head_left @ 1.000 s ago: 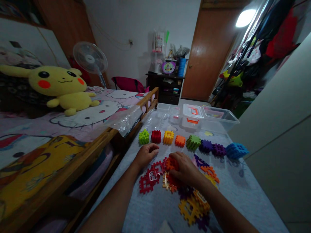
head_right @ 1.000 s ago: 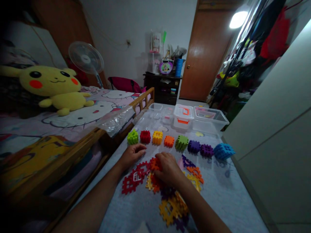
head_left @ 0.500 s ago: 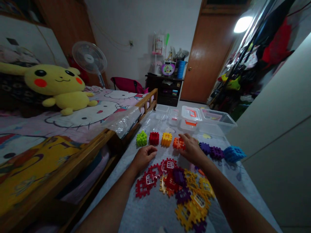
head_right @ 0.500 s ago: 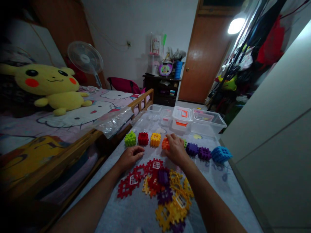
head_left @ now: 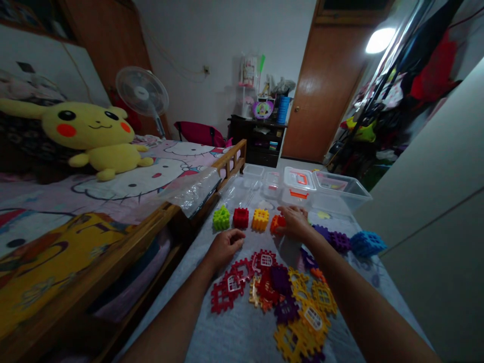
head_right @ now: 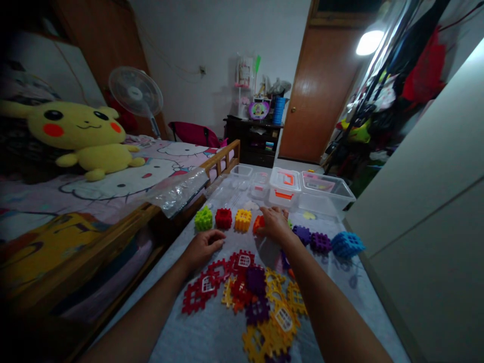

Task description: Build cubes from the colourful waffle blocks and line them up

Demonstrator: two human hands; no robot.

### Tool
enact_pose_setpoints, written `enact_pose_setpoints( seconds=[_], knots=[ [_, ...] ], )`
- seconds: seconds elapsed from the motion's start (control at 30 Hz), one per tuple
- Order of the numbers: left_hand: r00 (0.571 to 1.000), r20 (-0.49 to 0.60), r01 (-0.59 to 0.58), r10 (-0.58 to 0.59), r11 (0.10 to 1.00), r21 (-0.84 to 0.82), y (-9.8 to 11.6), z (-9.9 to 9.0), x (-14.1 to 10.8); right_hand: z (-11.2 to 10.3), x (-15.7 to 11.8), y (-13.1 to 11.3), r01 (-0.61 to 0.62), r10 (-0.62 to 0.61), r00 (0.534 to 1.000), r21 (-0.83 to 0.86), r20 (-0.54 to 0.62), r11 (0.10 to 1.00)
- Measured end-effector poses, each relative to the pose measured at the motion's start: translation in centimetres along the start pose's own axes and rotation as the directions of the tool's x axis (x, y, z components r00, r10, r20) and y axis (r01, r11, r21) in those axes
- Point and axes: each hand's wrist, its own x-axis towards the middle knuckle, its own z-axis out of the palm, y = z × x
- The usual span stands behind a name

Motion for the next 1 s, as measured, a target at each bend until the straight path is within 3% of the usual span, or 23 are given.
enact_pose_setpoints(
  seconds=[0.73, 0.9, 1.0],
  knots=[
    [1.000, 0.017, -0.007, 0.007, 1.000, 0.026, -0.5, 0.1, 0.2, 0.0, -0.2, -0.5, 0.050, -0.050, 0.998, 0.000, -0.032, 0.999],
    [1.000, 0.024, -0.016, 0.015, 1.000, 0.015, -0.9, 0.1, 0.3, -2.7, -4.2, -1.0, 0.119, -0.101, 0.975, 0.085, -0.196, 0.989],
    [0.999, 0.032, -0.016, 0.015, 1.000, 0.016, -1.0, 0.1, 0.3, -3.8, -8.3, -1.7, 0.214, -0.193, 0.975, 0.225, -0.110, 0.951]
  ],
)
